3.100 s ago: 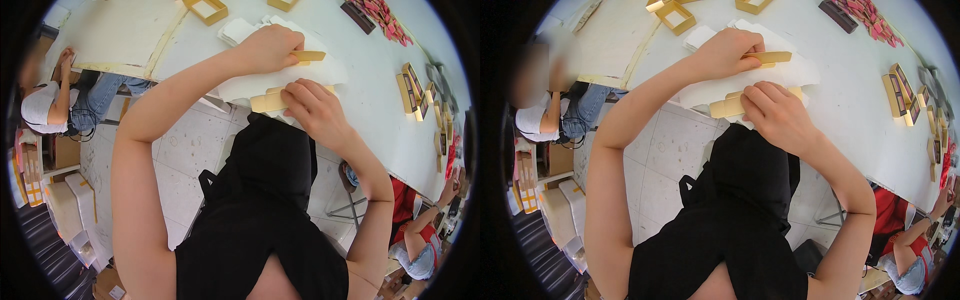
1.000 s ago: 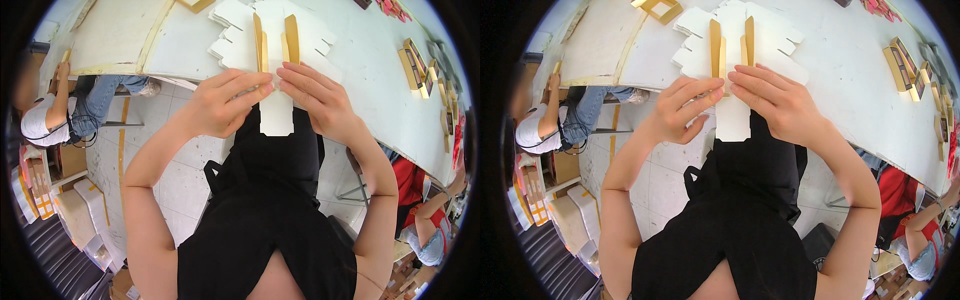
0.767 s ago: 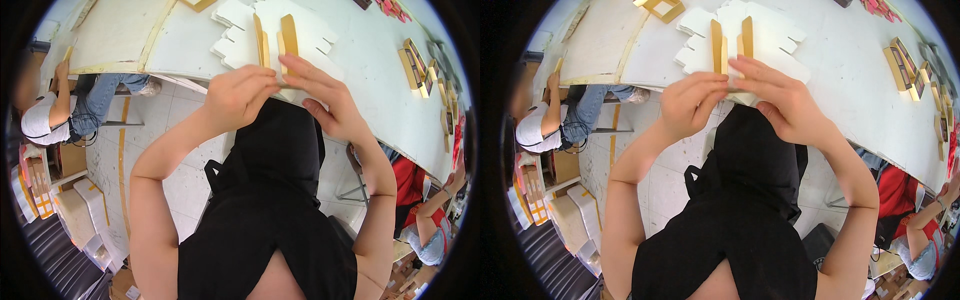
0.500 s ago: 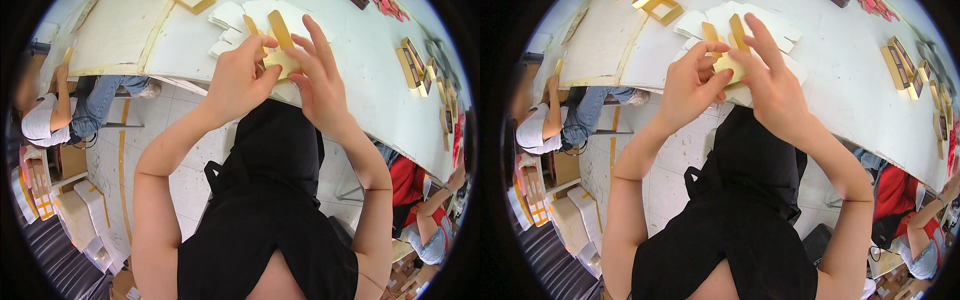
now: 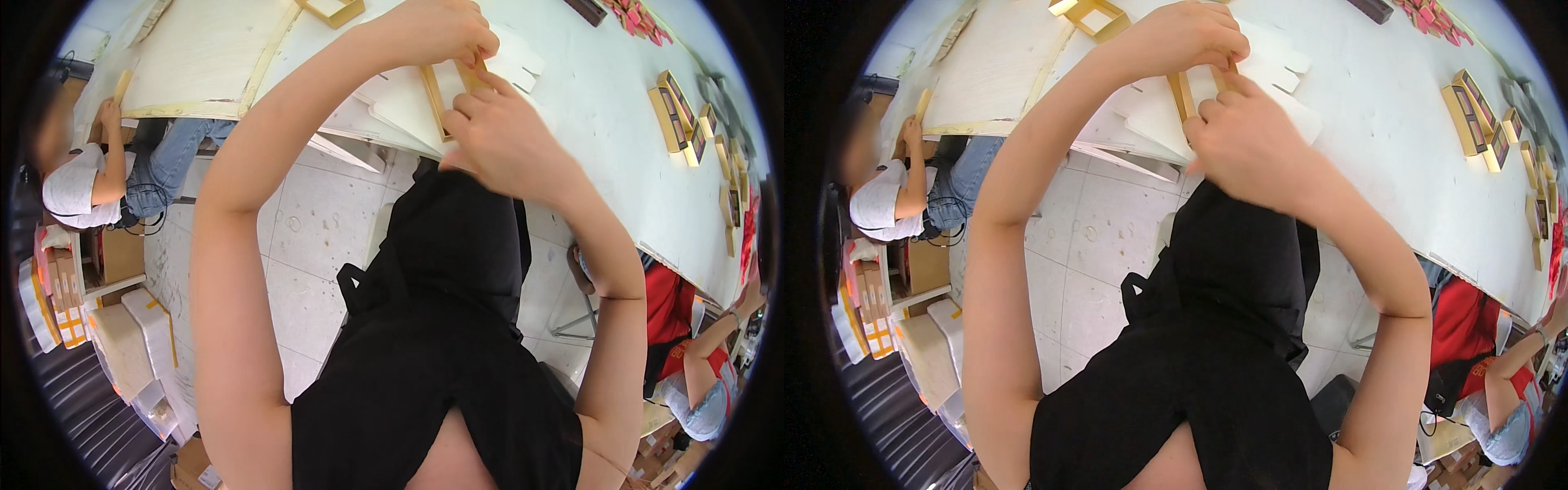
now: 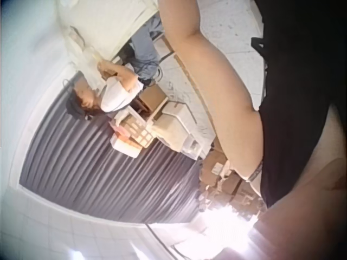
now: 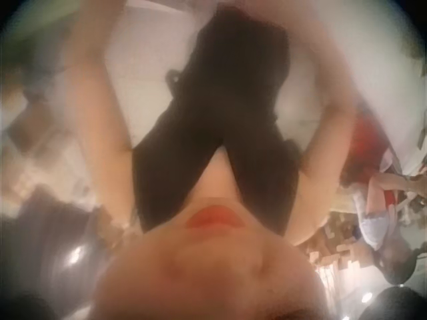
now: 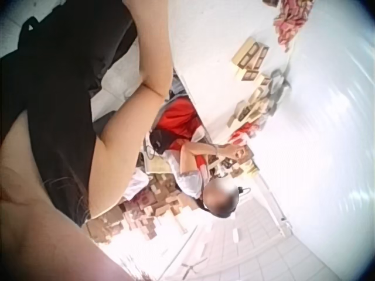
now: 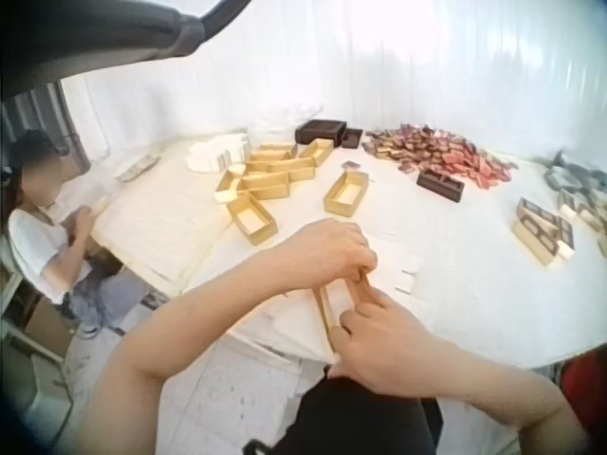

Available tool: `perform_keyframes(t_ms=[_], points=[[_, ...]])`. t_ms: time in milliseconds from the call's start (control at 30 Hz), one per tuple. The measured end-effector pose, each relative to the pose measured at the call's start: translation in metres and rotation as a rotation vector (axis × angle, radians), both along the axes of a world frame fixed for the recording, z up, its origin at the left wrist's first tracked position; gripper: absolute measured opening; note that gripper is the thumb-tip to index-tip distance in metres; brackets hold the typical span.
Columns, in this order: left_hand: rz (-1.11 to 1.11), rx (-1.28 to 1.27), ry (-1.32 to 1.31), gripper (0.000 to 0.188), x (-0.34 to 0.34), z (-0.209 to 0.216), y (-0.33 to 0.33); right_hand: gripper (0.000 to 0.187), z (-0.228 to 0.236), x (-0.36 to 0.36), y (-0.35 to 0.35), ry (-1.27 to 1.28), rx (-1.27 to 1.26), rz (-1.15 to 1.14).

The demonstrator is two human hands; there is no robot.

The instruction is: The person assembles a makeup compact by placing a black plastic insert into a gold cardboard box, inserting pink and purple powder pans, and closing the lid. The person then folds and assembles additional gold cardboard boxes.

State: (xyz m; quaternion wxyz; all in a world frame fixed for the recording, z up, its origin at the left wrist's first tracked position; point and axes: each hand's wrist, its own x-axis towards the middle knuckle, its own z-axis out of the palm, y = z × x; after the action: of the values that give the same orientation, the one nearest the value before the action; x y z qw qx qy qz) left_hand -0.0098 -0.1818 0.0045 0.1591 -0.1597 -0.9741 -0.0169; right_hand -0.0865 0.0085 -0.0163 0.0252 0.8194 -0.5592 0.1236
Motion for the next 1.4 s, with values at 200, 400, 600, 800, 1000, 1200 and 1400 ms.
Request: perform_keyframes(t_ms=[200, 400, 600, 800, 1000, 1200, 1400], points=[[0.474, -0.202, -0.496, 0.014, 0.023, 0.062, 0.031, 0.015, 0.01, -0.031, 0.013, -0.02, -0.262, -0.175], [0.039, 0.555, -0.463, 0.024, 0.076, 0.027, 0.026, 0.024, -0.004, -0.074, 0.015, -0.176, -0.038, -0.214], [0.035, 0.427, -0.25, 0.026, 0.088, -0.001, 0.036, 0.03, -0.007, -0.048, 0.033, -0.143, -0.263, -0.042], [-0.009, 0.352, 0.151, 0.023, 0.083, -0.022, 0.05, 0.021, -0.025, -0.034, 0.047, -0.456, -0.207, 0.051], [0.133, 0.243, 0.46, 0.022, 0.082, -0.06, 0.068, 0.013, -0.036, -0.003, 0.034, -0.33, -0.472, -0.113], [0.086, 0.19, 0.277, 0.035, 0.096, -0.04, 0.072, 0.032, -0.041, 0.002, 0.044, -0.201, -0.572, -0.159], [0.143, 0.181, 0.389, 0.029, 0.094, -0.046, 0.08, 0.054, -0.026, 0.005, 0.058, -0.464, -0.354, -0.179]])
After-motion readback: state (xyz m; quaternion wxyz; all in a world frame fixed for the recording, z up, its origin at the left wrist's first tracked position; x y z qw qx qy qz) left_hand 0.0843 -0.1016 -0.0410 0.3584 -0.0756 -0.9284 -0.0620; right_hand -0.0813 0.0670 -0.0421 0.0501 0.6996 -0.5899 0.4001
